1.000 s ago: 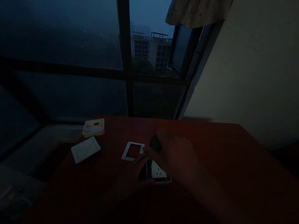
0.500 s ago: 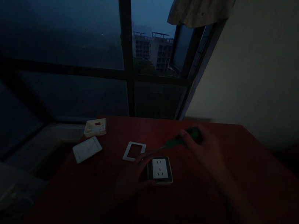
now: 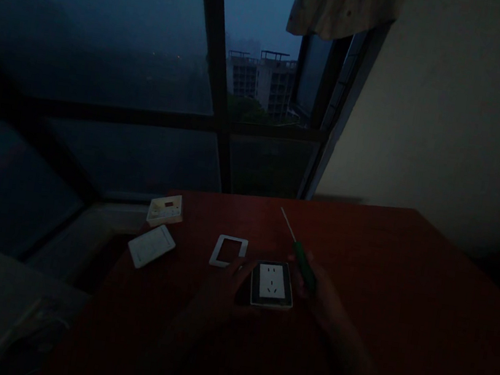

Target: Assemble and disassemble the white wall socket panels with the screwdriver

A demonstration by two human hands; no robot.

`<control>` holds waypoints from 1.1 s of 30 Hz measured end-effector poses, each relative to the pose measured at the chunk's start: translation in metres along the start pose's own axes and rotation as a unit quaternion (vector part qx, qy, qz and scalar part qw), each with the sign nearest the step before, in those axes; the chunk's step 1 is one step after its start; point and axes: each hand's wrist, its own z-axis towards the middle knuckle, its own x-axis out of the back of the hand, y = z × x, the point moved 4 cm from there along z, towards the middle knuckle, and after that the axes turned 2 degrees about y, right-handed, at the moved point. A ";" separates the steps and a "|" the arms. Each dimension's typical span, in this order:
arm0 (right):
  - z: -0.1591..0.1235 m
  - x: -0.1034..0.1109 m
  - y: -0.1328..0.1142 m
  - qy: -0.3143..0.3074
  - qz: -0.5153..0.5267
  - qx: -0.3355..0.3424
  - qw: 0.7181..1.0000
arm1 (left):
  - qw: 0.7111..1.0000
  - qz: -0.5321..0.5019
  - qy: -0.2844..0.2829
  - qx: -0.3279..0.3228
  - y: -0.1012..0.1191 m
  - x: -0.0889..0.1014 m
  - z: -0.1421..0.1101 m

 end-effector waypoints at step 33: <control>-0.015 -0.004 -0.005 0.010 -0.109 0.060 0.992 | 0.988 0.097 0.037 -0.117 0.043 0.046 0.010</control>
